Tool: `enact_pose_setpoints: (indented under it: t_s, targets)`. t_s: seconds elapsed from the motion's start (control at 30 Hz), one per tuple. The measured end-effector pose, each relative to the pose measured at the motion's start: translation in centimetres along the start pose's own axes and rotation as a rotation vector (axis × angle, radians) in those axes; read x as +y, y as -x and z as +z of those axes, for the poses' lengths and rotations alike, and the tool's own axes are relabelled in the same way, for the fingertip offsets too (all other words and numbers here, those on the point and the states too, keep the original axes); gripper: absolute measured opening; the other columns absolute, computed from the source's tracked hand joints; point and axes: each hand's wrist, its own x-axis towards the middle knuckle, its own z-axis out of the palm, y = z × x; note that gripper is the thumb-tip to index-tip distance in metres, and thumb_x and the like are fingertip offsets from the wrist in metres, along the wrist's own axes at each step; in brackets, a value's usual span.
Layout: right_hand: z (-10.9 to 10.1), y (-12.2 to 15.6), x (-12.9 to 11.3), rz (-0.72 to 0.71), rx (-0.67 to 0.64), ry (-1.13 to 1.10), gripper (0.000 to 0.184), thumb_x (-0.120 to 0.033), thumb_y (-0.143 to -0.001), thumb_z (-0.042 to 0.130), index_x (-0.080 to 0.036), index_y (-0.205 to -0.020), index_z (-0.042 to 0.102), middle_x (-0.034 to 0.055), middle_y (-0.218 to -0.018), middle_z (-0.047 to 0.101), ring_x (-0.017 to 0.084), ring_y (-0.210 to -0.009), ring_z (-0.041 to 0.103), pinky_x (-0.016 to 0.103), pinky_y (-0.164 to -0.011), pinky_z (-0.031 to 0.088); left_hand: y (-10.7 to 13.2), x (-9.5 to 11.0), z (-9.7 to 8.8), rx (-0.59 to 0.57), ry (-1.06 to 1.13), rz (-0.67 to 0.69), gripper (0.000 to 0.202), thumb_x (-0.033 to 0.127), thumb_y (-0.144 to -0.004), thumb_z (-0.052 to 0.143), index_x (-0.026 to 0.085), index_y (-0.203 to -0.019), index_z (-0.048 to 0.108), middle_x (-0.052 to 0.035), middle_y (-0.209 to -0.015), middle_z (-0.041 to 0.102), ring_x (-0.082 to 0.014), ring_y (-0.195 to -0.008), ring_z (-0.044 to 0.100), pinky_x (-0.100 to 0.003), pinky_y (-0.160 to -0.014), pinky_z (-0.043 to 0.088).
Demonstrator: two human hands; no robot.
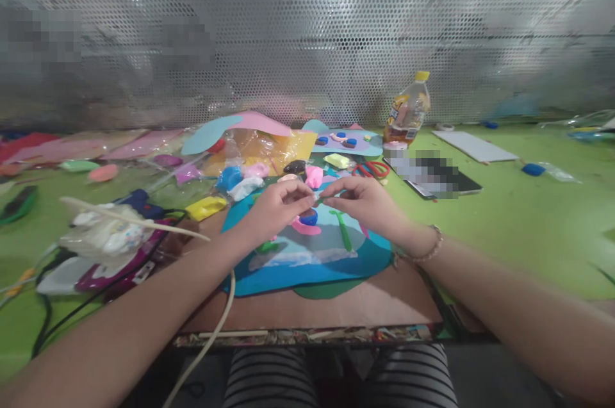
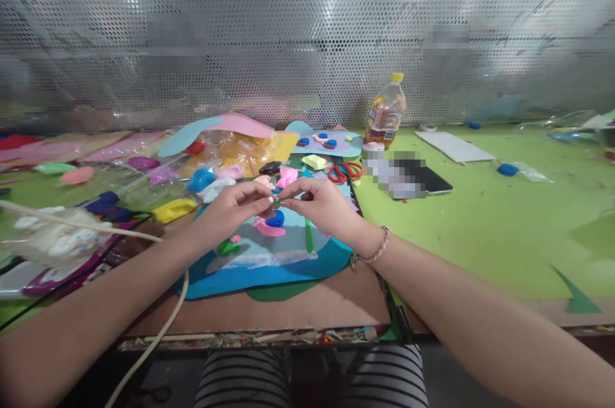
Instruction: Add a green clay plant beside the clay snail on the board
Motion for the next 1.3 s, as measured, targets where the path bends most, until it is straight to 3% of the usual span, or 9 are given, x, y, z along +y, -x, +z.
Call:
enact_pose_setpoints:
  t_s: [0.2,0.37,0.5,0.6,0.67,0.8,1.0,1.13,1.3]
  targets:
    - [-0.21,0.05,-0.38,-0.064,0.018,0.117,0.037,-0.041,-0.085,0.049,-0.016,-0.059,0.056,-0.0014,-0.055,0.052,0.007,-0.048,0.038,0.024,-0.049,0.032,-0.24,-0.46,-0.10,0.009,0.042,-0.017,0.031,0.046,-0.083,0.052,0.016,-0.083,0.059,-0.0058,-0.090,0.062,-0.0159,-0.076,0.065,-0.029,-0.071,0.053]
    - [-0.22,0.16,-0.81,0.025,-0.010,0.059,0.046,-0.042,-0.084,0.052,-0.017,-0.046,0.048,-0.0015,-0.045,0.050,0.007,-0.044,0.043,0.023,-0.046,0.033,-0.24,-0.78,-0.06,-0.049,0.019,-0.045,0.035,0.048,-0.085,0.049,0.015,-0.083,0.060,-0.0070,-0.084,0.065,-0.0165,-0.078,0.064,-0.028,-0.071,0.052]
    - [-0.29,0.22,-0.83,0.079,-0.038,-0.019,0.037,-0.038,-0.078,0.061,-0.015,-0.049,0.058,-0.0030,-0.042,0.048,0.005,-0.039,0.035,0.022,-0.042,0.027,-0.07,-0.49,-0.10,-0.040,-0.008,-0.037,0.034,0.047,-0.085,0.048,0.015,-0.081,0.060,-0.0062,-0.084,0.064,-0.0164,-0.078,0.063,-0.028,-0.070,0.052]
    - [-0.25,0.12,-0.74,0.096,-0.071,-0.122,0.020,-0.032,-0.077,0.063,-0.015,-0.066,0.066,-0.0026,-0.052,0.056,0.004,-0.040,0.031,0.022,-0.040,0.025,-0.12,-0.23,-0.20,0.010,-0.054,-0.043,0.032,0.045,-0.086,0.047,0.016,-0.081,0.060,-0.0050,-0.083,0.064,-0.0158,-0.077,0.063,-0.027,-0.068,0.051]
    - [-0.16,0.02,-0.63,0.124,-0.084,-0.189,0.013,-0.028,-0.075,0.064,-0.015,-0.077,0.067,-0.0009,-0.063,0.063,0.003,-0.041,0.033,0.022,-0.040,0.025,-0.22,-0.21,-0.26,0.041,-0.067,-0.041,0.032,0.045,-0.086,0.047,0.016,-0.080,0.060,-0.0046,-0.081,0.063,-0.0156,-0.076,0.062,-0.026,-0.067,0.050]
    - [-0.09,-0.10,-0.26,0.123,-0.086,-0.201,0.011,-0.024,-0.071,0.067,-0.016,-0.078,0.066,-0.0009,-0.069,0.062,0.004,-0.045,0.036,0.021,-0.041,0.025,-0.38,-0.48,-0.29,0.085,-0.049,-0.040,0.032,0.046,-0.086,0.048,0.017,-0.080,0.061,-0.0054,-0.083,0.062,-0.0166,-0.080,0.062,-0.025,-0.066,0.050]
    - [-0.16,-0.10,-0.06,0.122,-0.103,-0.140,0.021,-0.036,-0.075,0.063,-0.016,-0.081,0.065,-0.0024,-0.063,0.056,0.003,-0.043,0.030,0.022,-0.040,0.024,-0.24,-0.56,-0.29,0.038,-0.049,-0.036,0.033,0.046,-0.086,0.047,0.016,-0.082,0.061,-0.0056,-0.081,0.063,-0.0160,-0.075,0.062,-0.026,-0.064,0.050]
    - [-0.14,-0.01,-0.44,0.089,-0.085,-0.053,0.034,-0.043,-0.081,0.056,-0.015,-0.062,0.058,-0.0036,-0.051,0.048,0.004,-0.041,0.029,0.022,-0.040,0.022,-0.17,-0.48,-0.23,0.011,-0.061,-0.012,0.032,0.046,-0.084,0.050,0.016,-0.083,0.061,-0.0058,-0.087,0.064,-0.0167,-0.078,0.063,-0.028,-0.068,0.051]
    - [-0.18,0.08,-0.60,0.132,-0.042,-0.038,0.041,-0.046,-0.079,0.057,-0.016,-0.052,0.052,-0.0048,-0.043,0.043,0.004,-0.038,0.030,0.022,-0.038,0.022,-0.13,-0.39,-0.12,-0.042,-0.039,-0.006,0.031,0.045,-0.085,0.049,0.016,-0.082,0.060,-0.0054,-0.084,0.065,-0.0156,-0.077,0.063,-0.026,-0.069,0.050]
